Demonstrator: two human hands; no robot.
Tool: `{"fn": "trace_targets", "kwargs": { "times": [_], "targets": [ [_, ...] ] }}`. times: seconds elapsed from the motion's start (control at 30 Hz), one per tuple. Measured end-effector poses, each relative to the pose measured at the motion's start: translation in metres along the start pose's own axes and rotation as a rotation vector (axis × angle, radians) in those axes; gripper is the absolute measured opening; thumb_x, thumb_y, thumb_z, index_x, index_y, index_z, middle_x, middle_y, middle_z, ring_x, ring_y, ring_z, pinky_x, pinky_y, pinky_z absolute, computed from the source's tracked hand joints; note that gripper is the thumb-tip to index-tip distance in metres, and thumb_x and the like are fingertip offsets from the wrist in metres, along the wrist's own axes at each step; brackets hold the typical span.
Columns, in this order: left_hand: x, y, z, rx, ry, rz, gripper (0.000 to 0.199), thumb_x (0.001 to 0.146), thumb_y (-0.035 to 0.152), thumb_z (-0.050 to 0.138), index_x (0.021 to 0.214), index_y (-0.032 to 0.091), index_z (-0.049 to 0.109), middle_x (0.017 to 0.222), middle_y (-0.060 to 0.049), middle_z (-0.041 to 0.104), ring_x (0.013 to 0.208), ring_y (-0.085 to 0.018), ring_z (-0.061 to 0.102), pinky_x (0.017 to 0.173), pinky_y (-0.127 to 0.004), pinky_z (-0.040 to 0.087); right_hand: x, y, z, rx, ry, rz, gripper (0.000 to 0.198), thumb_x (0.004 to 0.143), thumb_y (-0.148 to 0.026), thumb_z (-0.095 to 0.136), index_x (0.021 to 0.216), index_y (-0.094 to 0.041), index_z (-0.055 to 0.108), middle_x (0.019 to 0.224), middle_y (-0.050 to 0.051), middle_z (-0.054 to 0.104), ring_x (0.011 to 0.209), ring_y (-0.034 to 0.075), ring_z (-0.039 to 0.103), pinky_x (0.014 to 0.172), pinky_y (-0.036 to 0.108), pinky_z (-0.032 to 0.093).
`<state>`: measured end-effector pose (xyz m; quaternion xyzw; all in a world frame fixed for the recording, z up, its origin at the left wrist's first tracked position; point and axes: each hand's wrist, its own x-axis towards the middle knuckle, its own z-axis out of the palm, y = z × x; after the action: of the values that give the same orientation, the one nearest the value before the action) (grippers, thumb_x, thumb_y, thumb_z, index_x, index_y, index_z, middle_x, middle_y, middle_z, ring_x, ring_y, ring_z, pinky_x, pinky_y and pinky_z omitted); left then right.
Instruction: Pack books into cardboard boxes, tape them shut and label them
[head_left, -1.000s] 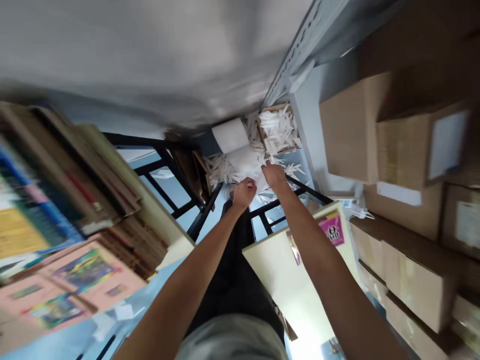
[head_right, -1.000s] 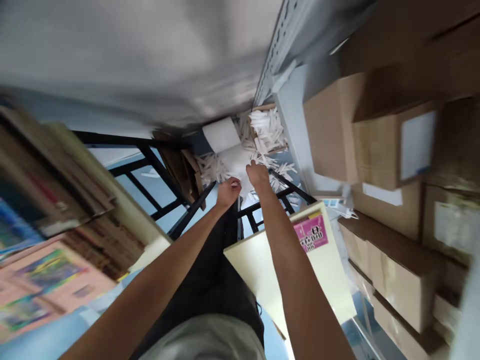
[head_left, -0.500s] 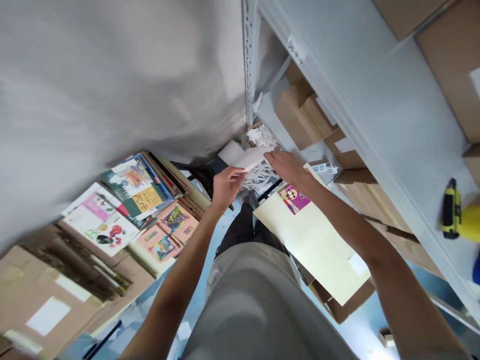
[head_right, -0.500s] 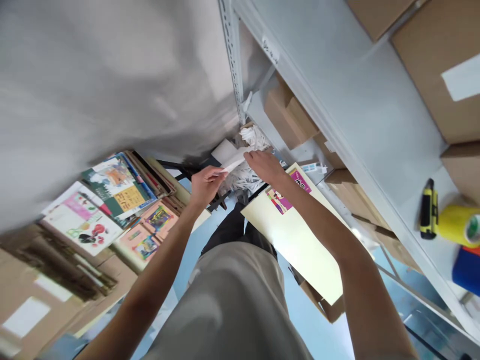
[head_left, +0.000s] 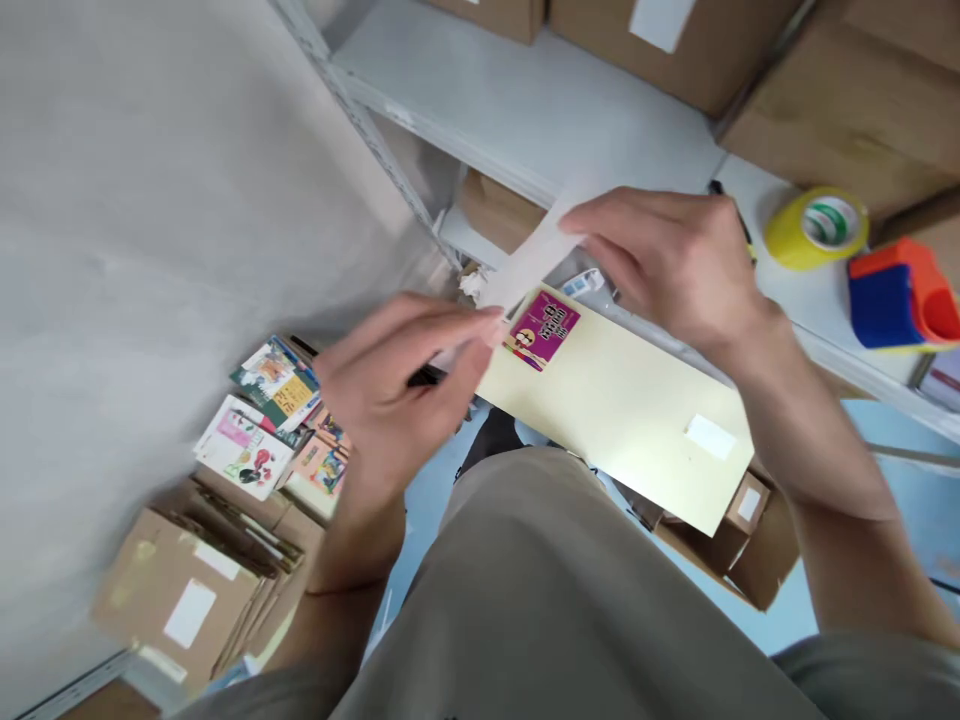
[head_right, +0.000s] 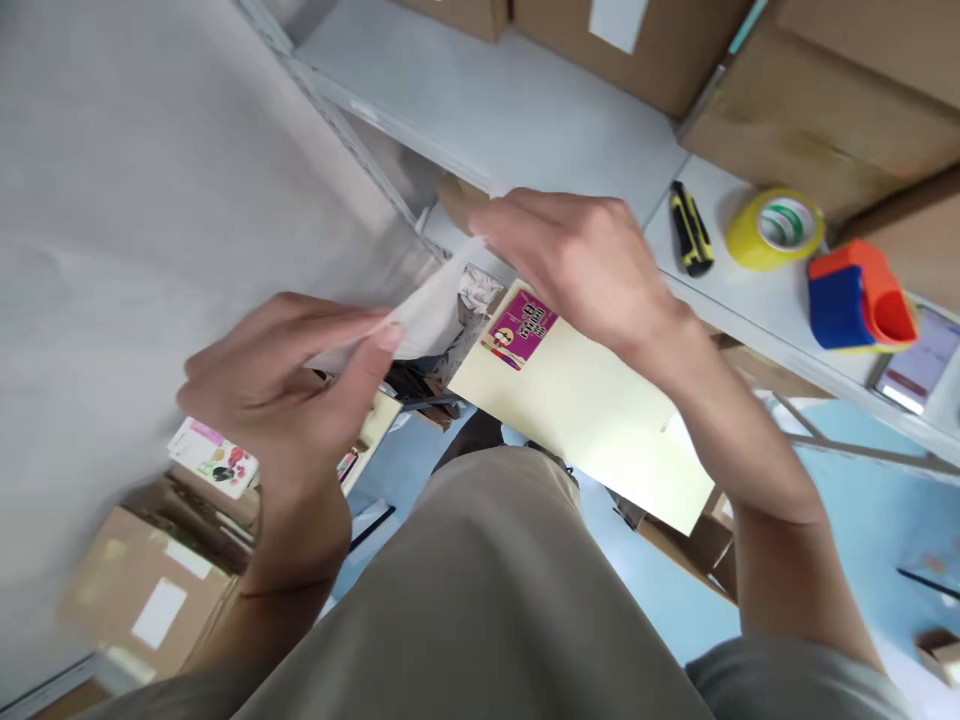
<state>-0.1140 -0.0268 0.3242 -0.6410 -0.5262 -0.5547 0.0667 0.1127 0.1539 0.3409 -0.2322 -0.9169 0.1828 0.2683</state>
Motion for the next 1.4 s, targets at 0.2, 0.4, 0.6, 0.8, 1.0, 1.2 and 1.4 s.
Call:
{"fn": "trace_targets", "kwargs": {
  "times": [0.2, 0.4, 0.6, 0.8, 1.0, 1.2, 1.4],
  "targets": [
    [-0.064, 0.115, 0.124, -0.214, -0.383, 0.079, 0.033, 0.113, 0.007, 0.074, 0.131, 0.033, 0.084, 0.113, 0.001, 0.089, 0.095, -0.014, 0.086, 0.086, -0.029, 0.073, -0.199, 0.04, -0.07, -0.035, 0.155, 0.105, 0.035, 0.128, -0.035, 0.057, 0.145, -0.04, 0.087, 0.131, -0.004, 0.091, 0.123, 0.023, 0.091, 0.109, 0.041, 0.077],
    [-0.193, 0.149, 0.247, -0.295, -0.96, 0.12, 0.028, 0.124, 0.022, 0.062, 0.141, 0.027, 0.083, 0.133, -0.006, 0.088, 0.115, -0.019, 0.087, 0.097, -0.032, 0.073, -0.394, 0.119, -0.012, 0.003, 0.246, 0.501, 0.024, 0.118, -0.032, 0.071, 0.121, -0.033, 0.094, 0.137, 0.003, 0.092, 0.126, 0.03, 0.088, 0.115, 0.054, 0.074],
    [-0.272, 0.072, 0.284, -0.162, -1.262, -0.093, 0.034, 0.121, 0.042, 0.069, 0.143, 0.021, 0.084, 0.156, -0.016, 0.081, 0.146, -0.031, 0.078, 0.13, -0.049, 0.063, -0.506, 0.165, 0.088, -0.039, 0.212, 0.84, 0.028, 0.113, -0.023, 0.069, 0.111, -0.03, 0.097, 0.154, 0.01, 0.085, 0.128, 0.035, 0.079, 0.11, 0.062, 0.073],
    [-0.299, -0.07, 0.267, 0.29, -1.21, -0.579, 0.078, 0.106, 0.061, 0.086, 0.162, 0.009, 0.068, 0.19, -0.031, 0.044, 0.181, -0.057, 0.033, 0.145, -0.073, 0.037, -0.536, 0.178, 0.152, -0.048, -0.013, 1.054, 0.039, 0.11, -0.016, 0.062, 0.121, -0.026, 0.098, 0.172, 0.013, 0.073, 0.143, 0.039, 0.068, 0.121, 0.065, 0.065],
    [-0.316, -0.12, 0.238, 0.307, -1.312, -0.631, 0.093, 0.103, 0.046, 0.091, 0.177, 0.004, 0.052, 0.2, -0.032, 0.022, 0.184, -0.06, 0.021, 0.146, -0.079, 0.027, -0.531, 0.168, 0.172, -0.196, -0.249, 1.099, 0.059, 0.103, -0.002, 0.049, 0.137, -0.02, 0.094, 0.183, 0.015, 0.062, 0.168, 0.043, 0.053, 0.132, 0.071, 0.055],
    [-0.332, -0.11, 0.238, 0.362, -1.473, -0.509, 0.096, 0.107, 0.044, 0.082, 0.188, 0.009, 0.044, 0.202, -0.027, 0.018, 0.189, -0.054, 0.012, 0.15, -0.069, 0.028, -0.474, 0.119, 0.216, -0.143, -0.387, 1.046, 0.056, 0.115, -0.013, 0.045, 0.157, -0.014, 0.082, 0.184, 0.019, 0.06, 0.167, 0.038, 0.057, 0.134, 0.06, 0.058],
    [-0.351, -0.104, 0.231, 0.222, -1.43, -0.558, 0.086, 0.107, 0.036, 0.077, 0.184, 0.009, 0.049, 0.2, -0.028, 0.023, 0.188, -0.049, 0.022, 0.149, -0.068, 0.032, -0.428, 0.079, 0.258, -0.115, -0.409, 1.263, 0.052, 0.11, -0.016, 0.052, 0.153, -0.015, 0.08, 0.184, 0.023, 0.057, 0.163, 0.043, 0.059, 0.125, 0.061, 0.066]
  ]
}}
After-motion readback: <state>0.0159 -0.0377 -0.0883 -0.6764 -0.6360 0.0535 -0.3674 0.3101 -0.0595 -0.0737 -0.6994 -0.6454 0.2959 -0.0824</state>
